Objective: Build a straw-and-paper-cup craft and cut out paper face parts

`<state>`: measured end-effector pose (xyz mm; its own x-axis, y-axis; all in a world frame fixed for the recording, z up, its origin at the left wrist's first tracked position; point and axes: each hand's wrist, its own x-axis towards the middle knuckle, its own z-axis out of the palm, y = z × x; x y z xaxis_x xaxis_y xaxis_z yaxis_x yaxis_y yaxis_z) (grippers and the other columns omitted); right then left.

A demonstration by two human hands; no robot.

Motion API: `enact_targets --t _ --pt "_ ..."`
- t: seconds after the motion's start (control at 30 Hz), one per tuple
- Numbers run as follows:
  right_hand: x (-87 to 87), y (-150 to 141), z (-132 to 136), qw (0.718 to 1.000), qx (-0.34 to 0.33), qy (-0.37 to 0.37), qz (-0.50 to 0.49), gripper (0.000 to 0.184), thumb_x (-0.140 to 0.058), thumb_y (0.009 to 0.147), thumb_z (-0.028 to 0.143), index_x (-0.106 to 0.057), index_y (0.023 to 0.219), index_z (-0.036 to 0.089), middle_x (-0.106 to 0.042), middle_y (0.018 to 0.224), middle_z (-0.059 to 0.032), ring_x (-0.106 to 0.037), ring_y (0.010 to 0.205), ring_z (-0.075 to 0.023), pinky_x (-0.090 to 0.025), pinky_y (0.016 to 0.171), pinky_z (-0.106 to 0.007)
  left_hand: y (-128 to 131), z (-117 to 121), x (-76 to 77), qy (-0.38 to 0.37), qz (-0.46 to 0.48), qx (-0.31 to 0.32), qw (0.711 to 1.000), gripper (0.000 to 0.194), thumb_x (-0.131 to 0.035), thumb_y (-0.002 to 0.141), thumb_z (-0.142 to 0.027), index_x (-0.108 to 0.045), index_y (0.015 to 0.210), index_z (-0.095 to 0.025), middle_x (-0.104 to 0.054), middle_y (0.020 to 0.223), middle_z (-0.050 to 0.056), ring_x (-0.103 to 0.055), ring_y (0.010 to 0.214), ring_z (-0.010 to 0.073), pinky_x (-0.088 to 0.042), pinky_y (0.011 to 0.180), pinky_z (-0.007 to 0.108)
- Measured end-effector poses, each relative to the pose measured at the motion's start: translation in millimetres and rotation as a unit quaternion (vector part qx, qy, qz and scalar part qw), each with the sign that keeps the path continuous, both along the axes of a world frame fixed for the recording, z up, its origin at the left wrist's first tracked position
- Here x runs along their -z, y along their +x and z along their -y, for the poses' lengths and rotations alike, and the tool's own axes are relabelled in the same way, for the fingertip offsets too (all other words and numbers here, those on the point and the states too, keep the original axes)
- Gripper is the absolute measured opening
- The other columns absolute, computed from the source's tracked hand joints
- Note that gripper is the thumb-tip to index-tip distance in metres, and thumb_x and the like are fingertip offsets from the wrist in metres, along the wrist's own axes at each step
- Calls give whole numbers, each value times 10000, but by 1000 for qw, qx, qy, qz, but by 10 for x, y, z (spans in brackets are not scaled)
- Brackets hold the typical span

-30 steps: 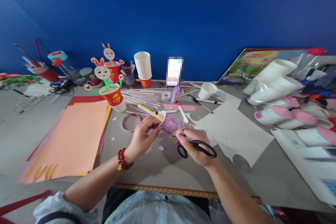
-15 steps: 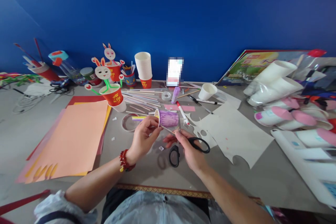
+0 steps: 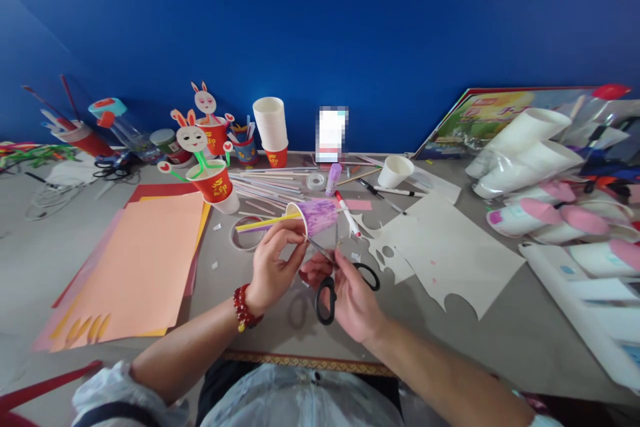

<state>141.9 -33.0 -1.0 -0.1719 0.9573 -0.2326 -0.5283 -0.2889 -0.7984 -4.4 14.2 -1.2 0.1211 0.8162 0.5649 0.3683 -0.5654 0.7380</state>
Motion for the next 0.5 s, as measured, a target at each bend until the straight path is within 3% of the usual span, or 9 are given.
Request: enact_targets --t 0.17,0.33,0.5 --pt "12 -32 27 999 1 -34 -41 445 -607 847 653 -692 786 221 -767 811 -71 -709 925 -265 -538 843 -407 29 38 11 -46 30 10 998 83 -647 891 -202 -626 811 -202 -728 1006 74 -686 935 197 -547 815 326" --pt "29 -54 32 1000 30 -5 -4 457 -573 862 663 -696 799 227 -768 828 -73 -704 945 -266 -541 842 -402 46 72 42 -108 66 17 992 19 -671 868 -209 -662 852 -205 -761 1016 60 -718 898 191 -577 773 309" --pt "42 -69 51 997 62 26 24 452 -551 894 632 -702 773 223 -765 818 -69 -710 920 -255 -552 830 -388 44 83 46 -100 65 14 993 39 -695 854 -226 -674 837 -198 -778 1003 64 -737 892 203 -590 764 311"
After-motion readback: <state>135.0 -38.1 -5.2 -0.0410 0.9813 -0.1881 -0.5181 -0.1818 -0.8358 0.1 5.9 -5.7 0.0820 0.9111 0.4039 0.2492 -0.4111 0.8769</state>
